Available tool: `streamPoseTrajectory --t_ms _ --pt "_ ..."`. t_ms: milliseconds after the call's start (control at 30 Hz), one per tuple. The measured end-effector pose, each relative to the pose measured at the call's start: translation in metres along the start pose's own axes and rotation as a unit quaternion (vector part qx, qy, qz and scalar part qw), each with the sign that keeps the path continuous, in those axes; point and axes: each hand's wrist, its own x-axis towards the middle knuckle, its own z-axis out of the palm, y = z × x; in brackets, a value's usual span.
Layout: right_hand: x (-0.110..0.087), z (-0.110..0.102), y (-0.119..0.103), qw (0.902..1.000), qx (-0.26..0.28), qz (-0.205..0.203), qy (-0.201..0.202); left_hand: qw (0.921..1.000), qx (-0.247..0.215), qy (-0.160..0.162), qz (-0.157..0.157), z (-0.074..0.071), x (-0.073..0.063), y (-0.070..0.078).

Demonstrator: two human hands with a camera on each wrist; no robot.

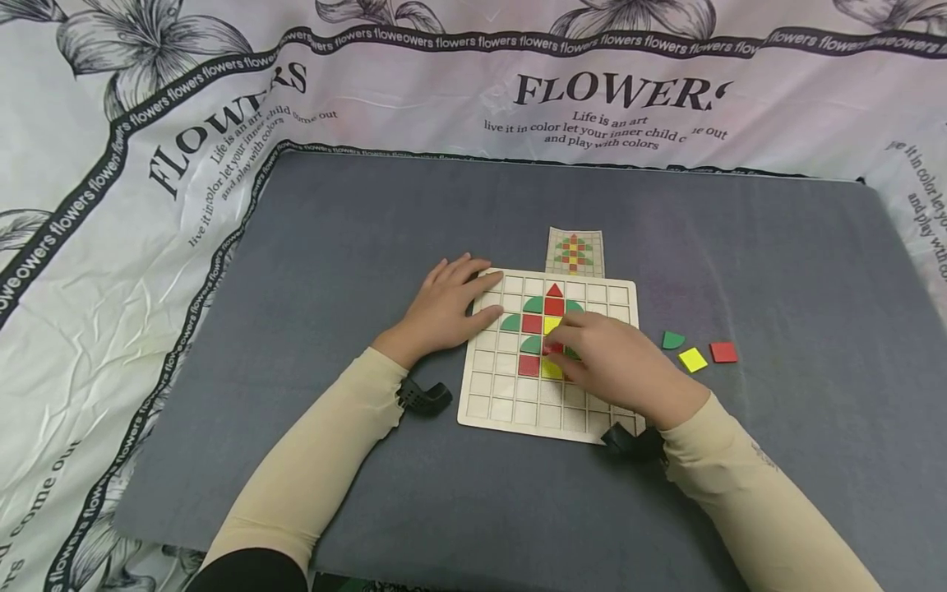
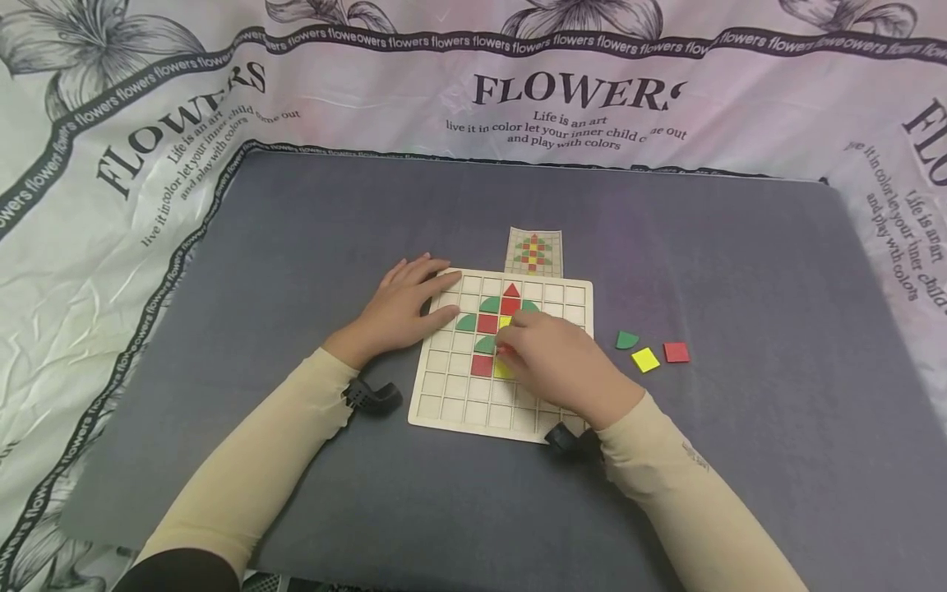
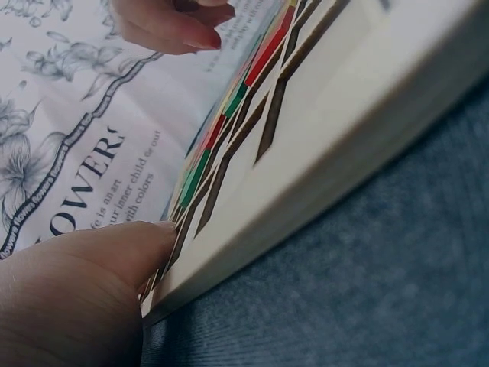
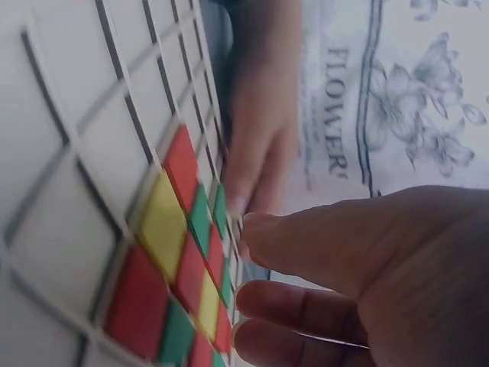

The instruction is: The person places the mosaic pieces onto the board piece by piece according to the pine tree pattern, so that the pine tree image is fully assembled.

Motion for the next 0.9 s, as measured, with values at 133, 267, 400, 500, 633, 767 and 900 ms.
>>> streamPoseTrajectory --t_ms 133,267,400,500,633,767,900 --pt "-0.006 -0.01 0.01 0.9996 -0.001 0.029 0.003 1.0 -0.001 0.0 0.001 0.0 0.0 0.0" --pt "-0.013 -0.019 0.019 0.9991 -0.001 0.042 0.009 1.0 -0.002 -0.001 0.0 -0.001 0.0 0.0" --pt "-0.021 -0.025 0.028 0.9981 -0.001 0.061 0.005 1.0 -0.003 -0.001 0.001 -0.001 -0.001 0.001" --pt "-0.026 -0.029 0.034 0.9966 -0.002 0.082 -0.003 1.0 -0.002 -0.004 0.001 -0.001 -0.001 0.0" --pt "-0.032 -0.034 0.041 0.9941 -0.006 0.108 -0.011 1.0 0.001 -0.008 -0.001 -0.002 0.0 0.001" --pt "-0.039 -0.036 0.051 0.9924 -0.009 0.123 -0.01 1.0 0.001 -0.007 -0.001 -0.003 0.0 0.001" --pt "-0.048 -0.035 0.062 0.9895 -0.013 0.143 -0.01 1.0 0.001 -0.007 0.002 -0.002 -0.001 0.001"
